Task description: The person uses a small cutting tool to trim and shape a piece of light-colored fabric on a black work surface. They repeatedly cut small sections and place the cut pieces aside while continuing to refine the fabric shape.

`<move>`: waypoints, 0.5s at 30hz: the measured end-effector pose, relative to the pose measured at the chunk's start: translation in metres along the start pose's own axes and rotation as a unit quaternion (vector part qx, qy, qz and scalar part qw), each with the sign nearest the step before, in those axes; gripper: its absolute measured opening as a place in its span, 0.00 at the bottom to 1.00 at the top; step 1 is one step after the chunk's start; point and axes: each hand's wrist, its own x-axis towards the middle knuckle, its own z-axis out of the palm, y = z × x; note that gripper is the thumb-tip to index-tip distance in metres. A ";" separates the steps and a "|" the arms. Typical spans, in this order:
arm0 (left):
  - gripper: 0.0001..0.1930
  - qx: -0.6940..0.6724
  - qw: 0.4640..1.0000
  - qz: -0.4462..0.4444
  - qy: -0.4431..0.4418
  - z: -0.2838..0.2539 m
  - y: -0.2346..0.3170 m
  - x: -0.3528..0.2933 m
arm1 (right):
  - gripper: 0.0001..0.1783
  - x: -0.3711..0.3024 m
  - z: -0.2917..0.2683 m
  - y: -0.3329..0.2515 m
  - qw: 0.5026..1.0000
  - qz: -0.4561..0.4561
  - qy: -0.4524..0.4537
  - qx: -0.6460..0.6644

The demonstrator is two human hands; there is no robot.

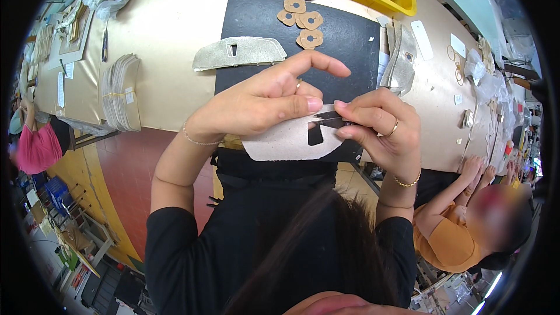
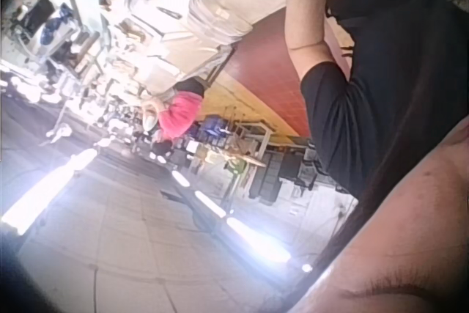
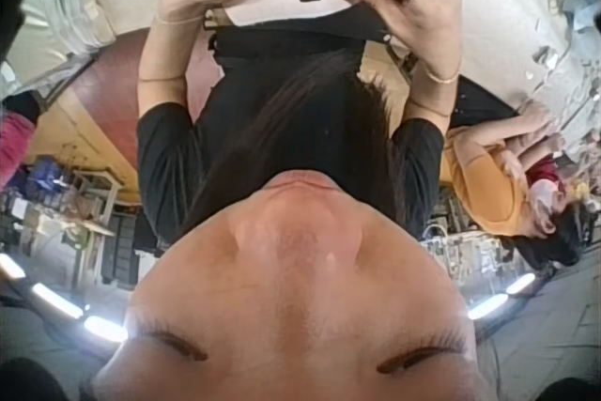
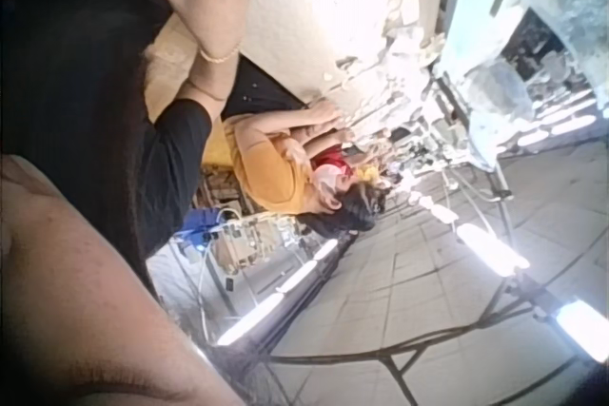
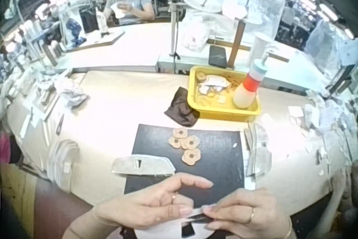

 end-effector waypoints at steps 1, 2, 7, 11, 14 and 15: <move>0.26 -0.001 1.000 -0.001 0.014 0.002 0.000 0.001 | 0.15 0.000 -0.001 0.000 1.000 0.001 -0.001 0.004; 0.26 -0.002 1.000 -0.002 0.028 0.004 0.000 0.001 | 0.16 0.000 -0.001 0.000 1.000 0.000 -0.004 0.001; 0.26 0.005 0.999 -0.013 0.046 0.008 0.004 0.003 | 0.15 0.000 0.000 0.002 1.000 -0.005 -0.006 0.003; 0.26 0.011 0.999 -0.008 0.042 0.007 0.004 0.004 | 0.14 -0.001 0.002 0.002 1.000 -0.012 0.001 -0.001; 0.26 0.012 0.999 -0.012 0.041 0.007 0.004 0.003 | 0.14 0.000 0.001 0.002 1.000 -0.021 0.004 -0.006; 0.26 0.011 0.999 -0.016 0.041 0.008 0.005 0.003 | 0.14 0.000 0.001 0.002 1.000 -0.024 0.004 -0.006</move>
